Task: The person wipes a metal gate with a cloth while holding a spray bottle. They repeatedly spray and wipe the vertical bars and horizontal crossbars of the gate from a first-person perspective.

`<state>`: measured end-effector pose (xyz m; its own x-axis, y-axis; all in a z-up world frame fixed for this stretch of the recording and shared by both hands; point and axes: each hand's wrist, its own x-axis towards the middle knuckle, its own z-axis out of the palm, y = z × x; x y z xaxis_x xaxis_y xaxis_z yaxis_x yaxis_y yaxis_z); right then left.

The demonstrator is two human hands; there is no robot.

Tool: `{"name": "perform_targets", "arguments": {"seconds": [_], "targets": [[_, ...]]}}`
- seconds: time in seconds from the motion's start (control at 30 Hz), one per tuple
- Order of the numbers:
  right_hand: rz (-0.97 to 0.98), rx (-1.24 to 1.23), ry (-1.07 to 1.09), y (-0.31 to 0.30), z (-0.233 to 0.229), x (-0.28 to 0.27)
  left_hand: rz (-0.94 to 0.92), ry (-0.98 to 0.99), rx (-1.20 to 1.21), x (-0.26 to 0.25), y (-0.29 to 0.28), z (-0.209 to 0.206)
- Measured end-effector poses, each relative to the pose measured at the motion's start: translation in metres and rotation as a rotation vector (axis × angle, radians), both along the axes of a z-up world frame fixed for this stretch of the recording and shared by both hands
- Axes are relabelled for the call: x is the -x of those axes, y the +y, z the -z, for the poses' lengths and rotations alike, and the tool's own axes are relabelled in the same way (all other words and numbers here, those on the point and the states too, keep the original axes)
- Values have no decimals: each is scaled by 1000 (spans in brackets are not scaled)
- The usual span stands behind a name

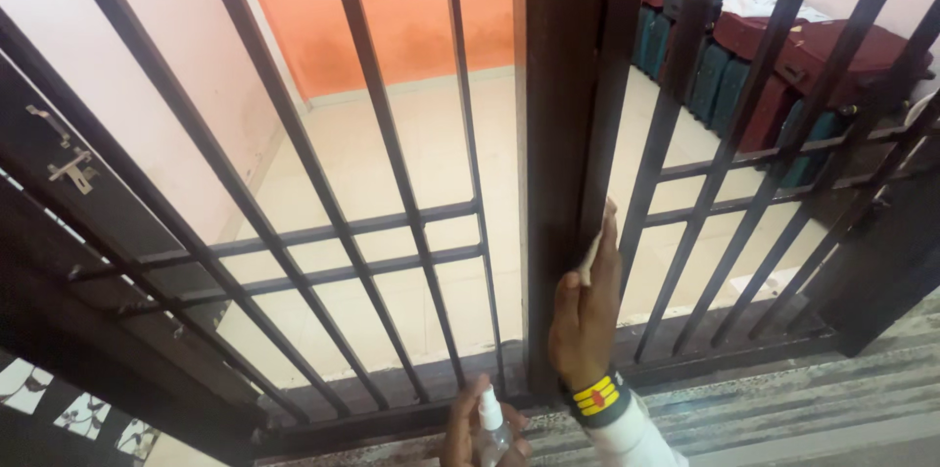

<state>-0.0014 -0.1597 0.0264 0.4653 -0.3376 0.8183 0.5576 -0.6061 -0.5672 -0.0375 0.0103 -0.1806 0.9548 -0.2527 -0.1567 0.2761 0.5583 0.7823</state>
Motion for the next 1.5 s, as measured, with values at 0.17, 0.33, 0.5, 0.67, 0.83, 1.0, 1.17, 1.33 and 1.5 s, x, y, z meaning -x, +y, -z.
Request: {"name": "perform_targets", "arguments": {"seconds": [0.17, 0.33, 0.5, 0.67, 0.83, 1.0, 1.17, 1.33, 1.5], "targets": [[78, -134, 332, -1, 112, 1, -35, -594, -140, 18, 4, 0], [50, -230, 690, -10, 231, 31, -39, -542, -104, 19, 0, -6], [-117, -539, 210, -31, 176, 43, -39, -644, -157, 3, -8, 3], [207, 0, 49, -39, 71, 50, -11, -575, -123, 7, -2, 12], [25, -402, 247, -34, 5, 15, -2, -625, -142, 0, 2, 19], [68, -192, -85, -42, -4, -10, -24, -681, -173, -5, 6, 24], [213, -94, 139, -51, 105, -3, -55, -597, -187, 4, 2, 4], [343, -40, 512, -56, 176, 14, -285, -537, -301, 34, -29, -33], [270, -130, 262, -58, 72, 6, -318, -659, -383, 31, -35, -52]]}}
